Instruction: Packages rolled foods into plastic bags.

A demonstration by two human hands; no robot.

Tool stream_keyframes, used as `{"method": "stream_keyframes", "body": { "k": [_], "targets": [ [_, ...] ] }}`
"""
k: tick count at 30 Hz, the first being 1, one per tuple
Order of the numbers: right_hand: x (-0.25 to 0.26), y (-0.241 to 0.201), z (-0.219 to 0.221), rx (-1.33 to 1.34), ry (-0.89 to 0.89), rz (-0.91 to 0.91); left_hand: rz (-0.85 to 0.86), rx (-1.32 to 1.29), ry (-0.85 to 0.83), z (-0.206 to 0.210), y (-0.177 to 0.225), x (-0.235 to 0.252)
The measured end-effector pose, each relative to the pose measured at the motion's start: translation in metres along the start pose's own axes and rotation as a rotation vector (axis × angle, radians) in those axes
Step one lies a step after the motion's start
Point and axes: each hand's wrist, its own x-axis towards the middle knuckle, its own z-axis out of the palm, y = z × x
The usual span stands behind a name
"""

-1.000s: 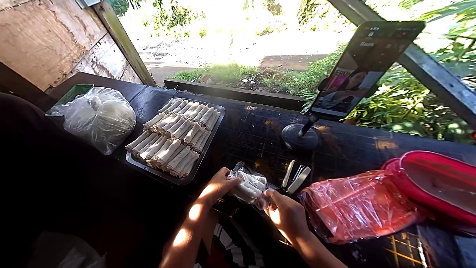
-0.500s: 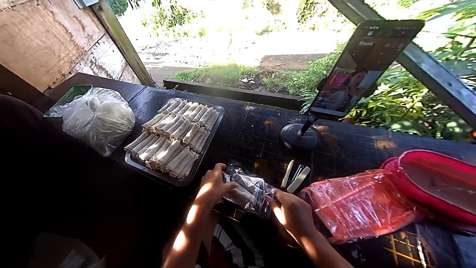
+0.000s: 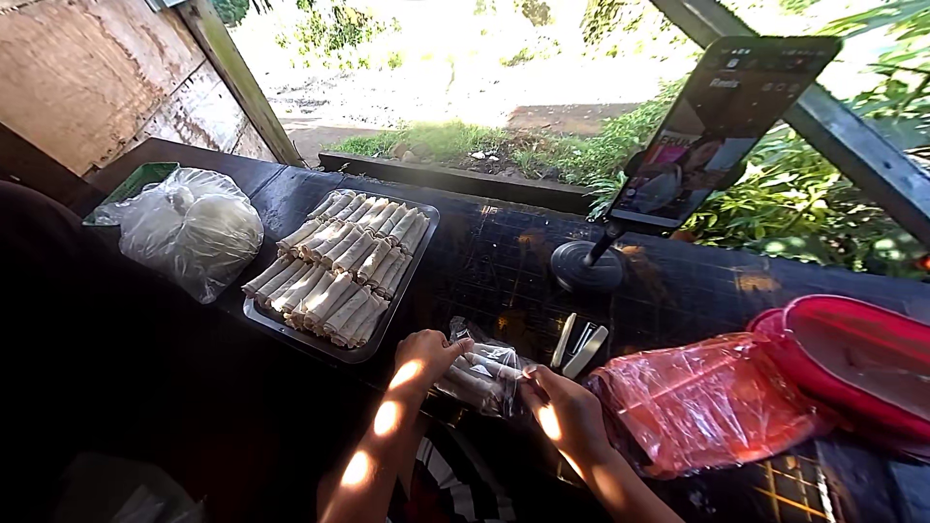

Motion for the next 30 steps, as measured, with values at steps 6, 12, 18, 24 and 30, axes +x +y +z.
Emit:
{"method": "stream_keyframes", "body": {
  "k": [6,12,18,24,30],
  "targets": [
    [0.002,-0.004,0.003,-0.009,0.014,0.022,0.177,-0.174,0.086,0.011,-0.007,0.005],
    [0.001,-0.005,0.002,-0.012,-0.005,0.014,0.326,-0.538,0.017,0.014,-0.023,0.006],
    [0.003,-0.008,0.006,-0.059,-0.006,0.027,0.565,-0.050,0.875,0.053,-0.025,0.001],
    [0.004,-0.009,0.012,-0.048,0.012,0.007,0.760,0.237,0.778,0.100,-0.036,-0.015],
    [0.005,-0.010,0.014,-0.052,0.016,-0.001,0.787,0.267,0.820,0.108,-0.039,-0.009]
  ]
}}
